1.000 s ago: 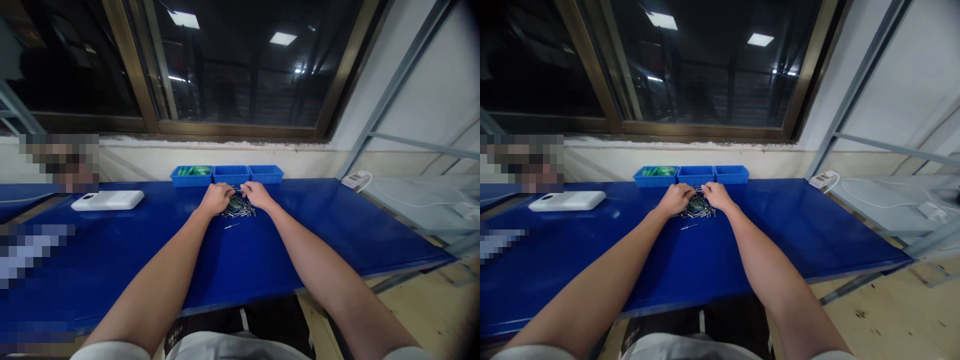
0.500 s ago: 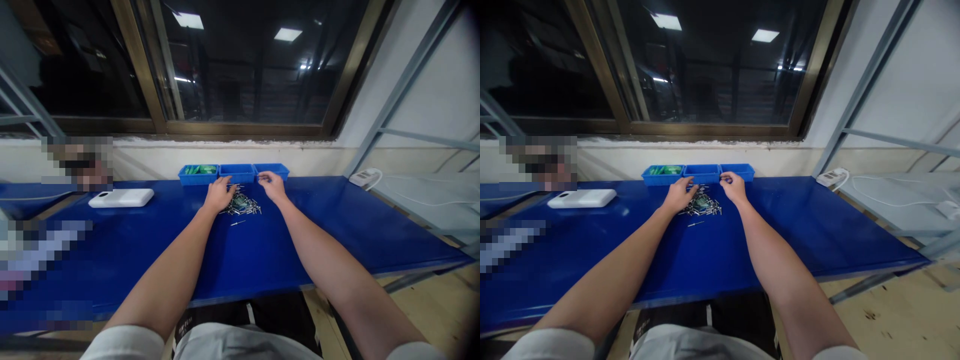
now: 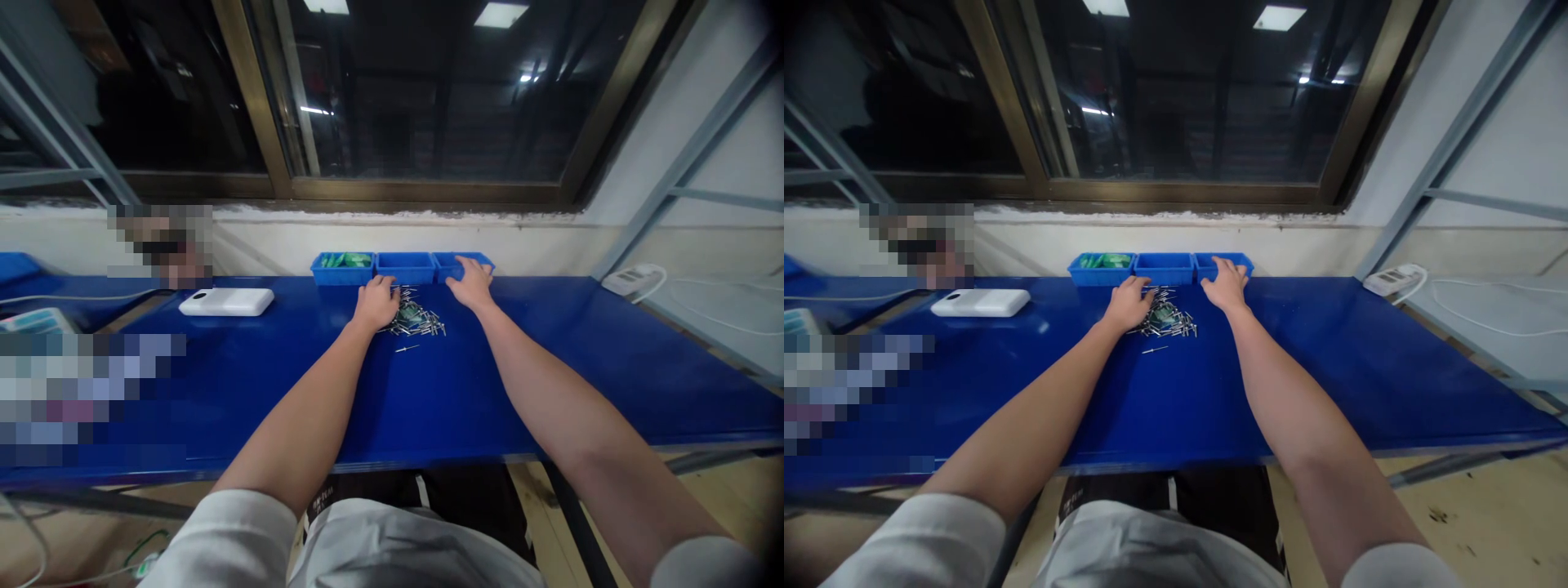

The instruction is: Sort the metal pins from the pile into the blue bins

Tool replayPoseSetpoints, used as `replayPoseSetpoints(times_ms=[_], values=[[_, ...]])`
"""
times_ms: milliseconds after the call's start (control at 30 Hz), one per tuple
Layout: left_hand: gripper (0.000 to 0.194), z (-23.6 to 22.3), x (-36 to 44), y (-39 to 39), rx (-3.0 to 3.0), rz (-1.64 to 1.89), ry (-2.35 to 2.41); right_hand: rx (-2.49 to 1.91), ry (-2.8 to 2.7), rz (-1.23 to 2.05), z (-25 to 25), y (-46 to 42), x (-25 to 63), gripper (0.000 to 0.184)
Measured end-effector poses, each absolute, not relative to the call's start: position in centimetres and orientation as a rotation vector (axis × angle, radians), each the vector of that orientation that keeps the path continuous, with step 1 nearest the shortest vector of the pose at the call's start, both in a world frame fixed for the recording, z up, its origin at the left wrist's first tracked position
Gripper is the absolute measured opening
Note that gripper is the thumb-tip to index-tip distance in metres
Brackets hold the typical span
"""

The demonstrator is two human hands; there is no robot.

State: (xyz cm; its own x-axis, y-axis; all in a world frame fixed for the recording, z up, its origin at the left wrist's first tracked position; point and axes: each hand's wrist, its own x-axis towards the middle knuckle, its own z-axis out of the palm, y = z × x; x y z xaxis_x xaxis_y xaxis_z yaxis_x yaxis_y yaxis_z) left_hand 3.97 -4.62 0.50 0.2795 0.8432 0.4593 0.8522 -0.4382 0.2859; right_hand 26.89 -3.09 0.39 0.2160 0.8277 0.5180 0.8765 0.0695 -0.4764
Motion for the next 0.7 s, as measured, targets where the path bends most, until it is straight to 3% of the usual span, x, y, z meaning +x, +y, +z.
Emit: replayPoseSetpoints(times_ms=[467, 700], values=[[0.036, 0.2, 4.0, -4.5, -2.488, -0.735, -1.710, -1.769, -1.605, -0.094, 0.1, -3.5, 27.1, 0.060], [0.048, 0.0, 4.1, -4.5, -2.606, -0.657, -1.624, -1.642, -1.765, -0.108, -0.2, -5.4, 24.6, 0.055]])
